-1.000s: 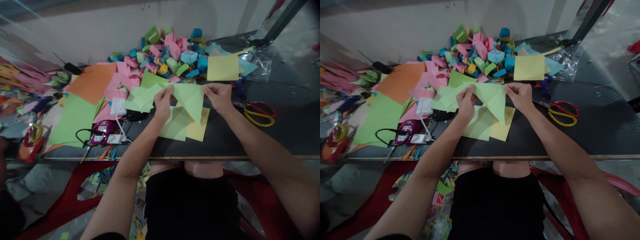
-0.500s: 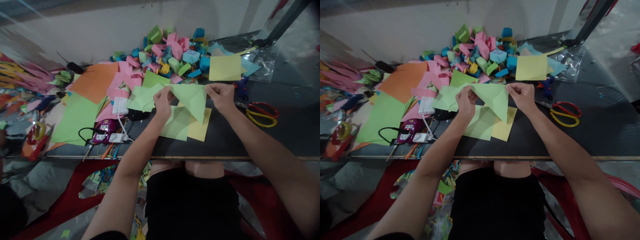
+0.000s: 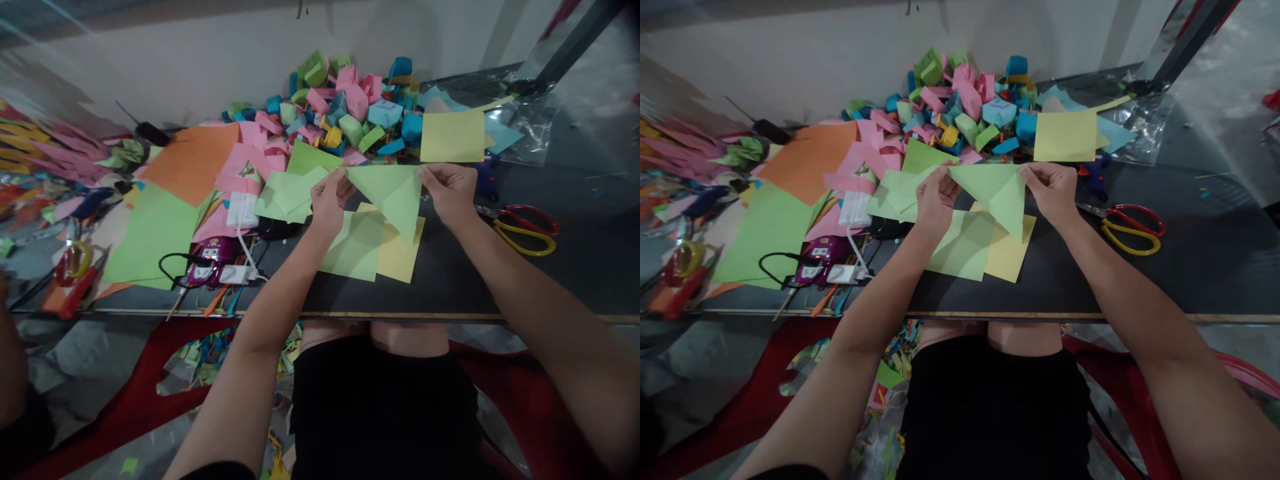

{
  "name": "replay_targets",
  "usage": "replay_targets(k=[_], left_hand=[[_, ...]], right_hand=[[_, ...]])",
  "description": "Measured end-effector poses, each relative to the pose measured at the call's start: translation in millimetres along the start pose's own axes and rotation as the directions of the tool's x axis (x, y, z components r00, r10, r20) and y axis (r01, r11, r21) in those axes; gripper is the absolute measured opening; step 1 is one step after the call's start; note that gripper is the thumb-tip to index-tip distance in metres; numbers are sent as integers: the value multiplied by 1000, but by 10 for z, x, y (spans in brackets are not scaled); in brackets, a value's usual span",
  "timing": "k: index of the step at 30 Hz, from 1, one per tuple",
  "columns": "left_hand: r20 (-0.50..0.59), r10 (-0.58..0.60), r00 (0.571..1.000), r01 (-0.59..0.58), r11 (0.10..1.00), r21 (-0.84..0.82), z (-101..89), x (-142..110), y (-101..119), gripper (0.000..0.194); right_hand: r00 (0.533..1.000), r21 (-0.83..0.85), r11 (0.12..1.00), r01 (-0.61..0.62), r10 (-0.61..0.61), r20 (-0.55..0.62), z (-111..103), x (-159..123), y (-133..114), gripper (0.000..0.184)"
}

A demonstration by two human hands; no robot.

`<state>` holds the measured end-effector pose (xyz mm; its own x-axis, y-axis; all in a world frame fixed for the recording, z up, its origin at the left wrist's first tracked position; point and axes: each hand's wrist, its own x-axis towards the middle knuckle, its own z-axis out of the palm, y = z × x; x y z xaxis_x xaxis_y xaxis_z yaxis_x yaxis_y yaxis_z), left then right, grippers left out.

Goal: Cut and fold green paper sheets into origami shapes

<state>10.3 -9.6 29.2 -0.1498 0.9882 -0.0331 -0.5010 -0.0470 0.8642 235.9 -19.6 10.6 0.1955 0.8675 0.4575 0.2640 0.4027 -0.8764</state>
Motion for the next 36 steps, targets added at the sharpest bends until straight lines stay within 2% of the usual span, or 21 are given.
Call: replay_targets(k=[5, 11, 18, 24, 31, 36], left_hand=[[5, -5, 1000, 6, 999, -45, -43, 64, -59, 21], [-26, -36, 999, 34, 997, -69, -39, 111, -125, 16], [-23, -48, 999, 46, 996, -79, -29, 87, -95, 8], [-4, -40, 999, 40, 998, 45, -85, 144, -144, 20], [-54, -98, 994, 103, 991, 82, -86, 172, -99, 8], [-46, -129, 991, 132, 989, 69, -72, 162, -58, 8]], right_hand=[[1000, 7, 1000, 5, -5, -4, 2, 12, 42, 46], [1000, 2, 1000, 26, -26, 3, 13, 16, 59, 47], [999, 9, 999, 34, -34, -5, 0, 9, 32, 43], [999, -13, 999, 33, -34, -26, -17, 15, 21, 39], [997, -36, 997, 66, -68, -47, -7, 11, -10, 40], [997, -18, 998, 57, -58, -56, 21, -16, -116, 45]])
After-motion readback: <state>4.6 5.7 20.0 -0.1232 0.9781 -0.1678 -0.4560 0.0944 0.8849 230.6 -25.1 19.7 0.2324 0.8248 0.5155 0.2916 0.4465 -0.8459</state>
